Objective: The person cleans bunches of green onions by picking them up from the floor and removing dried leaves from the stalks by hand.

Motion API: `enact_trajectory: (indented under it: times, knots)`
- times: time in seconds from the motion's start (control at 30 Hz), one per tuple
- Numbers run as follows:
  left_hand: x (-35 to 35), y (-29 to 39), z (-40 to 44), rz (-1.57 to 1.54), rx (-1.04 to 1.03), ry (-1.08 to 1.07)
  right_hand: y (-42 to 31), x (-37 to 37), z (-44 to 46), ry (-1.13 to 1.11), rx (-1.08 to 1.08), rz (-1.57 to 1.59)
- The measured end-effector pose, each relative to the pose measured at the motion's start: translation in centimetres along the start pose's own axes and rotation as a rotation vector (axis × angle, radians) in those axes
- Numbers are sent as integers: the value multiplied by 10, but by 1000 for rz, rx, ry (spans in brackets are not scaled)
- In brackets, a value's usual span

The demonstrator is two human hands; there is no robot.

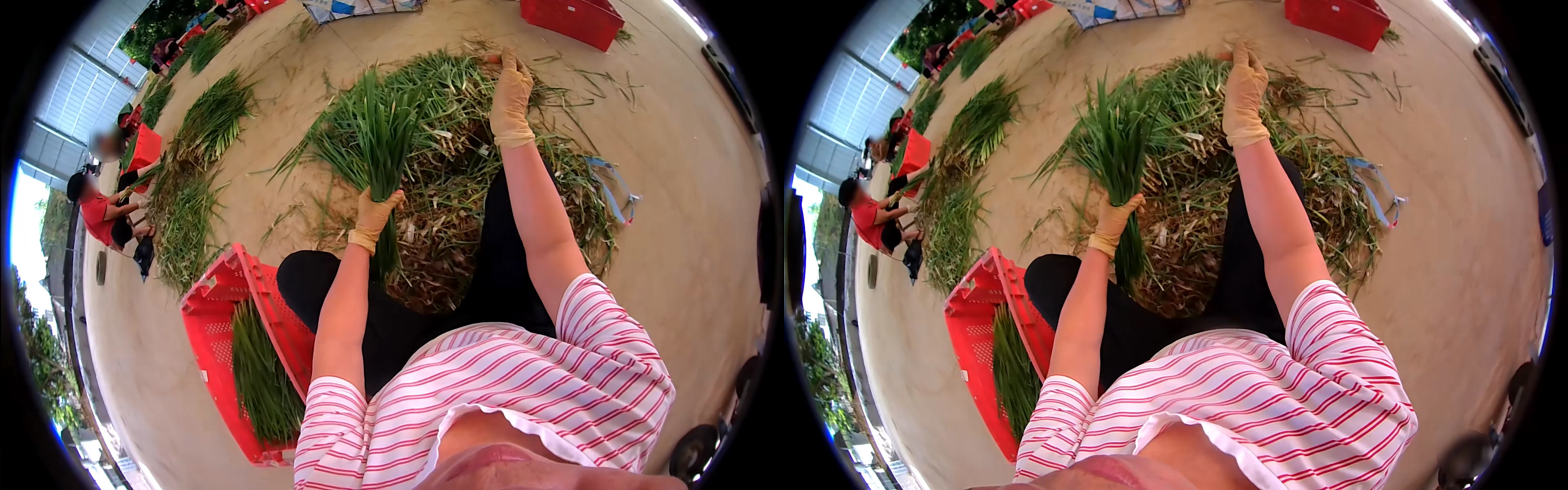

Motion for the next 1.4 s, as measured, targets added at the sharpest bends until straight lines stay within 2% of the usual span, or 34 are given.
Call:
enact_trajectory:
  times: [0.03, 0.1, 0.13, 0.17, 0.23, 0.33, 0.37, 0.43, 0.5, 0.57, 0.63, 0.7, 0.73, 0.9, 0.97, 1.1, 1.17, 1.23, 1.33, 1.4]
  knots:
    - [-1, 1, 0, -2, 2, -2, -1, 2, 1, 17, 12, -88]
    - [-3, 2, -1, 34, 30, 3, -9, -14, -2, -8, 263, 113]
    - [-4, 1, -1, 36, 32, 2, -7, -21, -11, -146, 16, 164]
    - [-4, 0, 0, 47, 40, 8, -10, -22, -17, -141, 17, 164]
    - [-6, -1, 2, 65, 50, 7, 0, -40, -36, -424, -218, -19]
    - [-9, 0, 1, 77, 68, -25, 6, -49, -53, -454, -335, 144]
    - [-11, 2, -1, 47, 60, -44, 7, -47, -50, -447, -335, 146]
    - [-14, 8, -6, 11, 50, -58, 0, -28, -29, -119, -169, 253]
    - [-15, 13, -10, 15, 87, -74, 1, -26, -24, -193, -152, 238]
    - [-17, 19, -14, 7, 97, -96, -2, -43, -33, -546, -141, 19]
    - [-19, 18, -15, 1, 114, -125, -4, -54, -48, -605, -101, 35]
    - [-18, 16, -14, -15, 112, -122, 1, -59, -59, -732, -40, -214]
    - [-19, 16, -14, -15, 112, -122, 8, -59, -61, -793, -76, -317]
    - [-21, 17, -15, 0, 128, -101, 26, -63, -73, -768, -202, -216]
    - [-20, 17, -14, 10, 121, -119, 26, -62, -80, -661, -353, -16]
    - [-20, 21, -16, -32, 141, -137, 41, -56, -78, -538, -482, 111]
    - [-19, 20, -16, -40, 141, -121, 22, -58, -72, -541, -317, 51]
    - [-18, 21, -16, -41, 143, -110, 14, -65, -81, -616, -354, 142]
    - [-18, 20, -16, -5, 147, -107, 13, -77, -92, -782, -147, -72]
    - [-17, 18, -15, -12, 159, -105, 27, -77, -97, -817, -88, -145]
Point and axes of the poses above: each hand's wrist, its own z-axis towards the middle knuckle, its own x-axis out of the back of the hand, y = z × x, the point moved 6 cm from there along z, towards the middle knuckle, and after that the axes turned 15 degrees about x, right-handed, at the moved point
